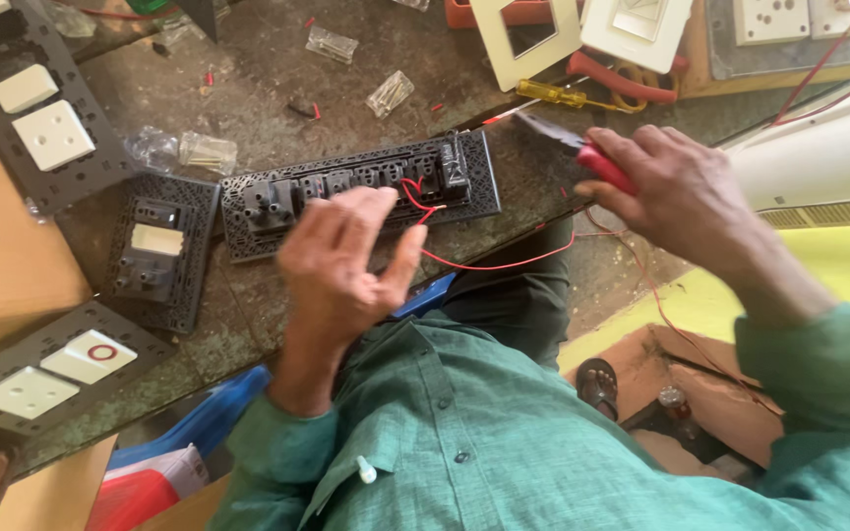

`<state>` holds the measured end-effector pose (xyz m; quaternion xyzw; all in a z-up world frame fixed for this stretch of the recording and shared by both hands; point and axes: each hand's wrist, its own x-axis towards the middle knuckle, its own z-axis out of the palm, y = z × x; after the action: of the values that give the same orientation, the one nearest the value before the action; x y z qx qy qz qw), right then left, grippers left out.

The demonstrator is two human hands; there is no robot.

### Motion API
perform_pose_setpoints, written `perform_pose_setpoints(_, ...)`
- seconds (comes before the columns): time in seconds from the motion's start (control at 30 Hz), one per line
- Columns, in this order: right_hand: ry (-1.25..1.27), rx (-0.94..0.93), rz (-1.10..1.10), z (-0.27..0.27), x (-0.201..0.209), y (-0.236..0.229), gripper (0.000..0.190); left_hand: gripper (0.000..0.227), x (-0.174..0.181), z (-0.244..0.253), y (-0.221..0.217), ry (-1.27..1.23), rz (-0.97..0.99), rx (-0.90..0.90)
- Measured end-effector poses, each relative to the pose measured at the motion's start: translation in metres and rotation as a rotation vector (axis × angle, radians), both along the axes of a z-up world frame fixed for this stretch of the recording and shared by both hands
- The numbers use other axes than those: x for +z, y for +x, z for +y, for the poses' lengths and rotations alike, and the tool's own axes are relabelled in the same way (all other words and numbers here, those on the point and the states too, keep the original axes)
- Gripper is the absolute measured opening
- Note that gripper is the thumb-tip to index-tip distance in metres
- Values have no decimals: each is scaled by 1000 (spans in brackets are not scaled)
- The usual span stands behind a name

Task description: The person wires a switchboard by stripping red wires using pliers and inserting them into the terminals of electrical switches using a screwdriver.

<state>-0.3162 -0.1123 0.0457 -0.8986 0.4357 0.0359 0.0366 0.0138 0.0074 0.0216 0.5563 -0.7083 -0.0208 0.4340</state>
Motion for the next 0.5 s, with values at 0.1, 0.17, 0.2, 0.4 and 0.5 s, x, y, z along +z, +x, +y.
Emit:
perform_pose_setpoints(0.1,-157,80,4,1,-12,9,68,49,11,0,23,76,-132,8)
perform_pose_setpoints(0.17,-248,126,-33,1,-16,13,65,60,21,2,34,156,-242,24)
perform_pose_setpoints(0.2,-292,147,-49,0,-19,15,64,65,24,0,36,184,-302,23)
perform_pose_setpoints(0.4,-394,192,-136,-13,-18,27,44,83,23,-10,47,297,-432,16)
perform_pose_setpoints(0.5,-411,201,-178,-27,-17,34,27,78,18,-10,46,337,-380,0)
